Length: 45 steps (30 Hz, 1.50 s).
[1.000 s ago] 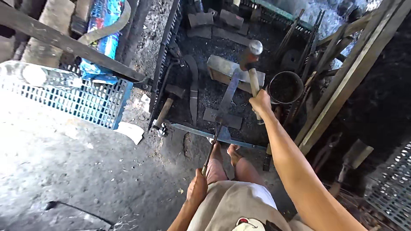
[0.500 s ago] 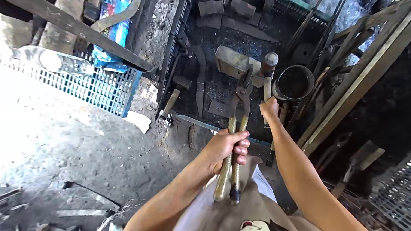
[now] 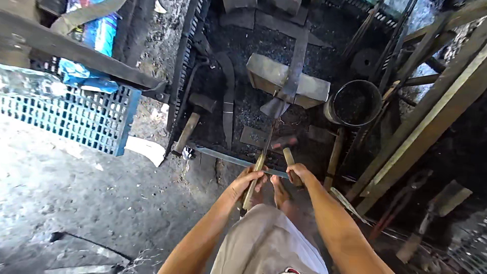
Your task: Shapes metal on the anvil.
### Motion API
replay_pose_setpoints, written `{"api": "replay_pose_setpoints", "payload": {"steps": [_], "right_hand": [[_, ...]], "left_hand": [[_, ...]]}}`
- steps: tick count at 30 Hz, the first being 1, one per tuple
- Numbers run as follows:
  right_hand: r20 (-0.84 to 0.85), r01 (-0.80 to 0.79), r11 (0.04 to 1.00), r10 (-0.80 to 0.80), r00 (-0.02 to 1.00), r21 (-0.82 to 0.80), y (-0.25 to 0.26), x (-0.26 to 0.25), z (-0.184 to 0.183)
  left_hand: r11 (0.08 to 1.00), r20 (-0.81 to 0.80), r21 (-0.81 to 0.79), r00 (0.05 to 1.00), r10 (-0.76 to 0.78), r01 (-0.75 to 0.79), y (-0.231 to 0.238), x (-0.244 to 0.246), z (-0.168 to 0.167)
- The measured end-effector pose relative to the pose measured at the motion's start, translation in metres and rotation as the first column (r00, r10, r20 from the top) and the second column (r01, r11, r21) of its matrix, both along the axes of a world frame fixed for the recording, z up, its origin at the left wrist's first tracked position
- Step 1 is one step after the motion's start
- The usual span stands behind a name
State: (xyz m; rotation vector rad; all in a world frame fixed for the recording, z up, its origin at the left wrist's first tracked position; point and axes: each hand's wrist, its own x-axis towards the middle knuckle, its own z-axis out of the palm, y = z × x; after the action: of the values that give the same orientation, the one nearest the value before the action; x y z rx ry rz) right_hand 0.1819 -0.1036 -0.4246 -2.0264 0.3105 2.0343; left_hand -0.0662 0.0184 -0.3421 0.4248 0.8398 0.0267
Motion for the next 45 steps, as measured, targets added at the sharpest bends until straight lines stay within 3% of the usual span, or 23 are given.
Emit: {"api": "replay_pose_setpoints", "payload": {"steps": [2,3,5,6,7,9,11,15,19,22,25,27,28,30,32,33,35,36,38,40,41,43,45], "right_hand": [[0.036,-0.153,0.988,0.154,0.987,-0.031,-0.03,-0.007,-0.008],[0.062,-0.264,0.964,0.265,0.962,-0.024,-0.045,-0.01,-0.005],[0.139,-0.526,0.851,0.519,0.843,0.011,-0.051,-0.004,0.005],[0.171,-0.623,0.782,0.614,0.77,-0.003,-0.053,-0.003,0.016],[0.215,-0.676,0.736,0.667,0.714,-0.036,-0.054,-0.005,0.03],[0.325,-0.671,0.736,0.659,0.678,-0.091,-0.048,-0.004,0.056],[0.393,-0.603,0.793,0.585,0.71,-0.091,-0.042,-0.002,0.082],[0.466,-0.463,0.885,0.426,0.776,-0.038,-0.038,-0.004,0.14],[0.528,-0.471,0.882,0.405,0.747,-0.01,-0.038,-0.013,0.191],[0.545,-0.514,0.856,0.409,0.732,0.049,-0.037,-0.027,0.215],[0.552,-0.526,0.813,0.327,0.767,0.25,-0.029,-0.051,0.231],[0.52,-0.497,0.757,0.245,0.818,0.425,-0.016,-0.071,0.239],[0.476,-0.448,0.728,0.189,0.859,0.519,-0.005,-0.081,0.246],[0.269,-0.207,0.67,0.011,0.963,0.713,0.02,-0.099,0.268],[-0.123,0.209,0.515,-0.197,0.973,0.831,0.039,-0.103,0.289],[-0.295,0.373,0.4,-0.243,0.924,0.837,0.045,-0.096,0.299],[-0.462,0.544,0.224,-0.33,0.823,0.809,0.048,-0.067,0.316],[-0.479,0.579,0.181,-0.398,0.783,0.795,0.047,-0.05,0.322],[-0.331,0.541,0.25,-0.568,0.753,0.803,0.038,-0.017,0.322],[0.023,0.381,0.472,-0.651,0.759,0.795,0.025,0.013,0.301],[0.222,0.27,0.615,-0.603,0.766,0.74,0.016,0.024,0.287],[0.507,0.007,0.855,-0.314,0.802,0.519,-0.009,0.04,0.269],[0.589,-0.203,0.921,-0.034,0.808,0.333,-0.033,0.042,0.258]], "left_hand": [[0.956,-0.328,0.268,0.944,-0.027,0.12,0.0,0.004,0.002],[0.893,-0.491,0.348,0.867,-0.086,0.286,-0.001,0.005,0.003],[0.73,-0.714,0.376,0.68,-0.166,0.572,0.007,0.011,-0.004],[0.682,-0.742,0.365,0.64,-0.199,0.634,0.009,0.011,-0.006],[0.648,-0.743,0.366,0.629,-0.229,0.668,0.009,0.008,-0.006],[0.612,-0.694,0.416,0.67,-0.263,0.672,0.016,0.003,-0.003],[0.61,-0.622,0.473,0.731,-0.279,0.635,0.027,-0.007,0.007],[0.591,-0.571,0.52,0.766,-0.296,0.617,0.043,-0.042,0.037],[0.533,-0.601,0.48,0.704,-0.379,0.696,0.046,-0.105,0.057],[0.485,-0.63,0.512,0.694,-0.348,0.709,0.032,-0.165,0.055],[0.597,-0.562,0.553,0.789,-0.248,0.581,0.022,-0.189,0.075],[0.733,-0.472,0.543,0.871,-0.138,0.411,0.025,-0.165,0.109],[0.751,-0.448,0.546,0.887,-0.112,0.371,0.03,-0.141,0.134],[0.609,-0.406,0.678,0.9,-0.156,0.412,0.034,-0.083,0.187],[0.395,-0.408,0.78,0.874,-0.264,0.484,0.028,-0.018,0.245],[0.207,-0.521,0.776,0.79,-0.324,0.596,0.025,0.005,0.27],[-0.162,-0.814,0.567,0.519,-0.261,0.807,0.014,0.032,0.319],[-0.242,-0.885,0.46,0.418,-0.205,0.854,0.01,0.032,0.338],[-0.215,-0.91,0.411,0.387,-0.148,0.886,0.002,0.01,0.342],[-0.101,-0.911,0.407,0.395,-0.121,0.908,-0.008,-0.028,0.315],[-0.054,-0.931,0.353,0.345,-0.118,0.934,-0.017,-0.05,0.297],[0.014,-0.973,0.183,0.183,-0.14,0.983,-0.049,-0.1,0.256],[0.131,-0.966,0.099,0.127,-0.225,0.986,-0.102,-0.169,0.202]]}}
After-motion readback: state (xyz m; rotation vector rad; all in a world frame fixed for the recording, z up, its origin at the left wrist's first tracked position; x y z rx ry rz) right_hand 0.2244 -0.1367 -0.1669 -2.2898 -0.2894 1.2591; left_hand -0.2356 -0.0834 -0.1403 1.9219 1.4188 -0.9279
